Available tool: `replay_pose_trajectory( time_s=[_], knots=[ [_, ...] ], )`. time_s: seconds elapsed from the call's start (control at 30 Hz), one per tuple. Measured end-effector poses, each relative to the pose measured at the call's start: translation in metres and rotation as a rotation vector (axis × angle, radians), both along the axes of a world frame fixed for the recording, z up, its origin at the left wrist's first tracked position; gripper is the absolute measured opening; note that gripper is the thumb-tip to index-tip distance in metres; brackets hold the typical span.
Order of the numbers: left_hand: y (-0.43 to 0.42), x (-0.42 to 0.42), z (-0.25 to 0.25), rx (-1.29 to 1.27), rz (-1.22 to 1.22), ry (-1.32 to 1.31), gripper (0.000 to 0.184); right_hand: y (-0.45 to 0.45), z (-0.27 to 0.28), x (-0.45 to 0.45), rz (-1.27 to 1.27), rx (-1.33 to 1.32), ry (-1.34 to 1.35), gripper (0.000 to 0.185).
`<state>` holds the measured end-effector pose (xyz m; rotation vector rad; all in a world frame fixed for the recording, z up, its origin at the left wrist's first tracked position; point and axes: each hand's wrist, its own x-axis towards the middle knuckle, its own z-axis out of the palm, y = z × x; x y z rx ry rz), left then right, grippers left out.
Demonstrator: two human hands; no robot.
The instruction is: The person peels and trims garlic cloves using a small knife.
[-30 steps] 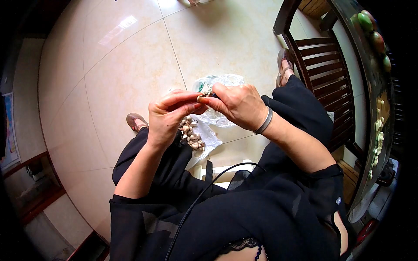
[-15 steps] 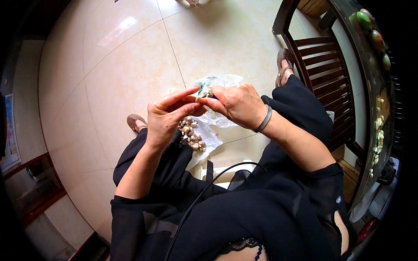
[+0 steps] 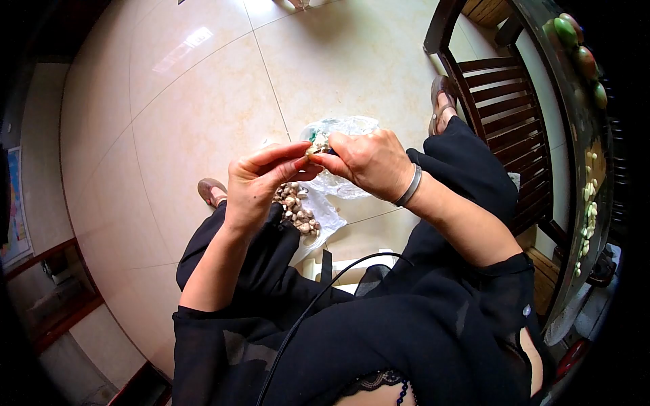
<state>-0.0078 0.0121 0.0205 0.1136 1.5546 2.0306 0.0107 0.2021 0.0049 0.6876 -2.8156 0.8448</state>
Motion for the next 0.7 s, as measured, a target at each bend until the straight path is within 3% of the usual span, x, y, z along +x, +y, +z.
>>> replay_pose_trajectory(
  time_s=[0.43, 0.7],
  knots=[
    [-0.0022, -0.0026, -0.0022, 0.093, 0.092, -0.117, 0.025, -0.0014, 0.0006, 0.0010, 0.026, -0.003, 0.092, 0.039],
    [0.0007, 0.0012, -0.0029, 0.000, 0.102, 0.006, 0.024, -0.0006, 0.0029, 0.0013, -0.044, -0.032, -0.033, 0.034]
  ],
)
